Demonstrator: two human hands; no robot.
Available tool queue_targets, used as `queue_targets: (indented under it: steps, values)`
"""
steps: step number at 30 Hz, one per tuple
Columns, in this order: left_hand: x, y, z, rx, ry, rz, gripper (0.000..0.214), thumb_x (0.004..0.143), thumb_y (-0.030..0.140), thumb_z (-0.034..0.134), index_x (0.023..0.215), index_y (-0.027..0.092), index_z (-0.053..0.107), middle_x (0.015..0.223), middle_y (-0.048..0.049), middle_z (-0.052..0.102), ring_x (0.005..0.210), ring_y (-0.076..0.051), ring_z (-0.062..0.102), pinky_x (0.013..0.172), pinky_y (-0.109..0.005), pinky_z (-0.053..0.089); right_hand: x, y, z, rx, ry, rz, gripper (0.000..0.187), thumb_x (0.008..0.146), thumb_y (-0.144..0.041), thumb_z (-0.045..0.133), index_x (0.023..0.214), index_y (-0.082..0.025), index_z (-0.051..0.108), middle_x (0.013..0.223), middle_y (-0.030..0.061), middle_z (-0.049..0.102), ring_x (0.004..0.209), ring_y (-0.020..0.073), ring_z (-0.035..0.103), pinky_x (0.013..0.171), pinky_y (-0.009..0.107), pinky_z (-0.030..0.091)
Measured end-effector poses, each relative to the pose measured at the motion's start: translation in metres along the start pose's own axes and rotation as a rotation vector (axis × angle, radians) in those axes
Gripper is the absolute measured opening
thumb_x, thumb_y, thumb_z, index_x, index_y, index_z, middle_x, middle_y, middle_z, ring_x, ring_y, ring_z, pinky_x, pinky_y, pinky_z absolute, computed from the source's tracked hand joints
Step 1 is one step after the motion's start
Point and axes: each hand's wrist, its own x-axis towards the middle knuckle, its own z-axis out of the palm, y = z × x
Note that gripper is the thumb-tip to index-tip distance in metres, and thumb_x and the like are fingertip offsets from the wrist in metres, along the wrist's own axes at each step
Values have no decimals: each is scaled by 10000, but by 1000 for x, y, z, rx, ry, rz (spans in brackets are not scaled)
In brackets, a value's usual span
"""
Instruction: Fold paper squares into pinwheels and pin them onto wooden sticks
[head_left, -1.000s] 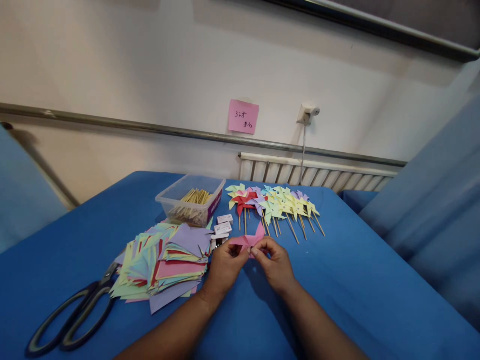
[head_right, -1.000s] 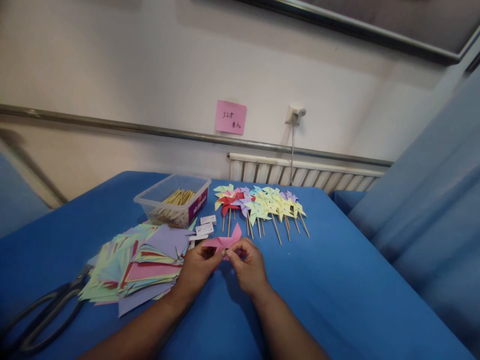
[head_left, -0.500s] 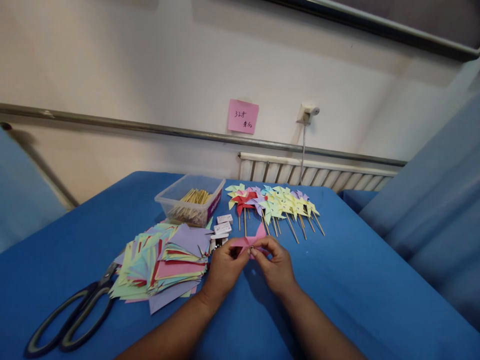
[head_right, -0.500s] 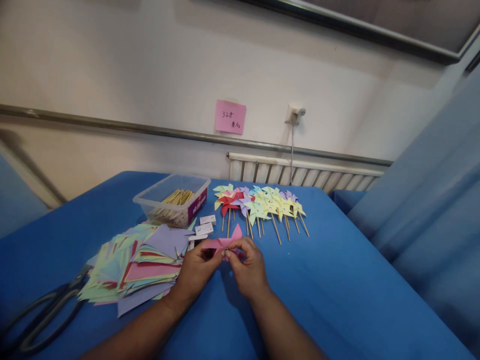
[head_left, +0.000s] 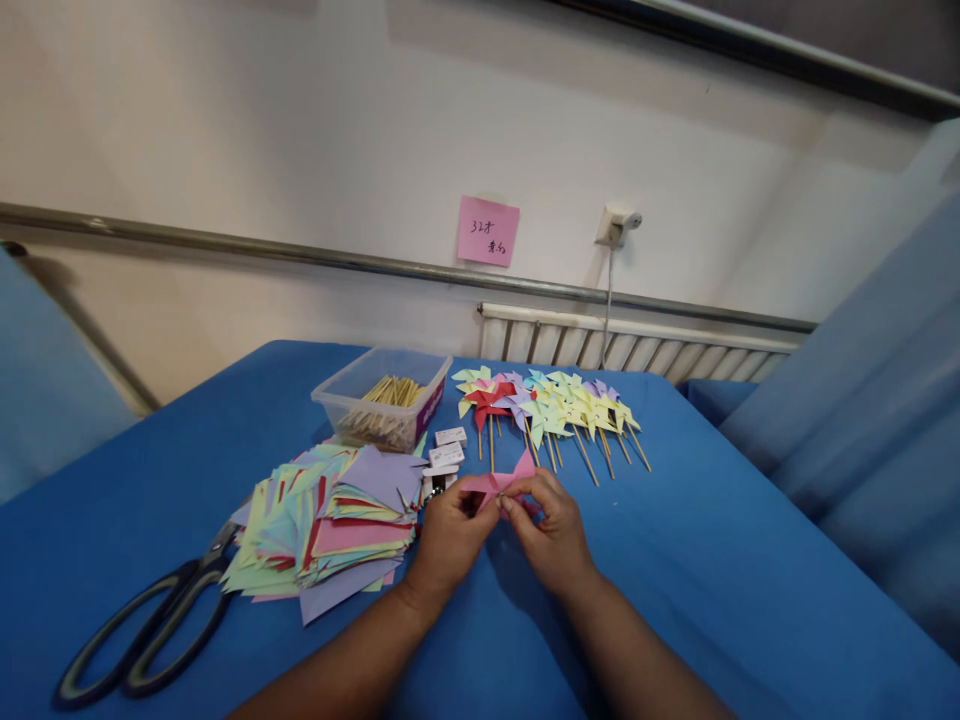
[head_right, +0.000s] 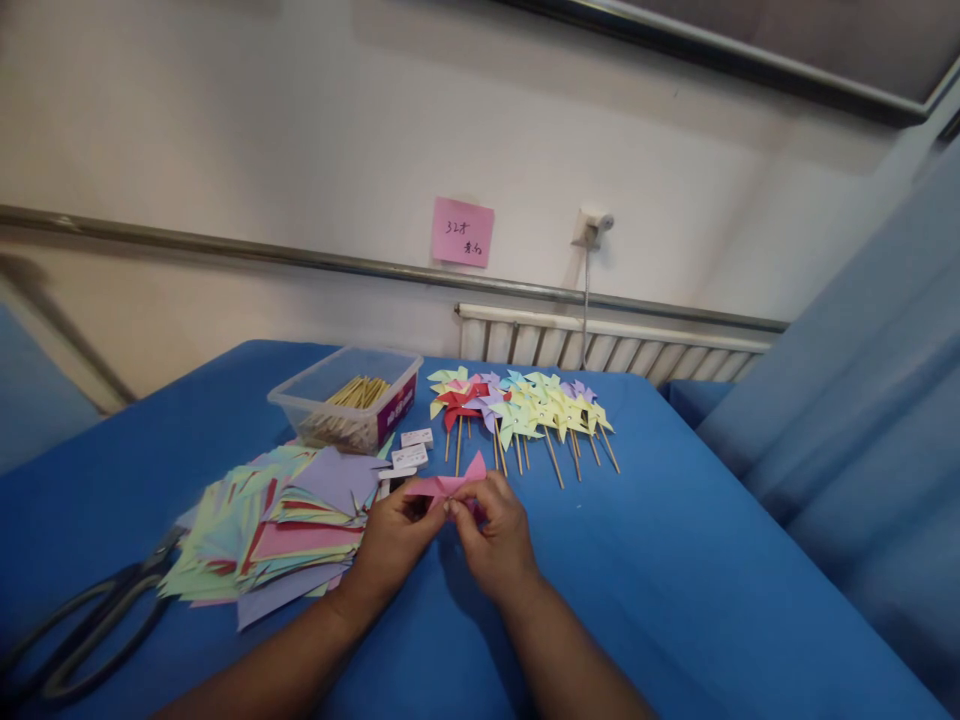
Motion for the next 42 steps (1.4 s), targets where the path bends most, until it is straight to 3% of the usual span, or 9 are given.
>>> queue_targets:
  steps: [7,15,22,30,36,42]
  values:
    - [1,1,1,28,22,-3,111,679,261,603,733,179,655,666,16,645,629,-138,577,598,-220,452,-3,2,4,-32,6,21,105,808,-217,546,776,-221,646,767,20,595,714,159,555,655,264,442]
    - [2,-1,1,175,24,-11,125,687,246,583,758,187,667,650,19,650,609,-147,572,573,-231,423,-3,11,12,7,34,160,88,775,-231,584,728,-203,653,739,10,607,693,150,559,655,252,438]
    - [3,3,-1,508,-35,132,127,745,197,521,774,203,644,717,-3,641,676,-152,571,626,-245,399,-2,20,20,122,83,238,99,746,-259,615,706,-183,664,778,25,648,726,158,580,693,263,450]
    - [2,5,-1,667,-65,332,120,783,171,484,736,196,591,751,-42,620,737,-182,565,657,-269,396,-2,25,21,138,117,269,86,728,-244,634,696,-175,676,851,49,667,780,171,600,727,273,448]
    - [2,1,-2,629,-64,282,114,791,188,486,768,197,597,751,-30,629,713,-171,570,656,-266,402,-1,23,18,114,84,276,80,728,-232,625,694,-177,673,787,31,659,733,164,594,699,267,451]
    - [2,-1,0,440,-5,140,134,743,191,536,817,200,647,749,-5,664,691,-157,591,642,-253,418,-2,18,17,70,84,244,87,740,-222,599,718,-179,672,770,27,654,721,162,587,698,269,451]
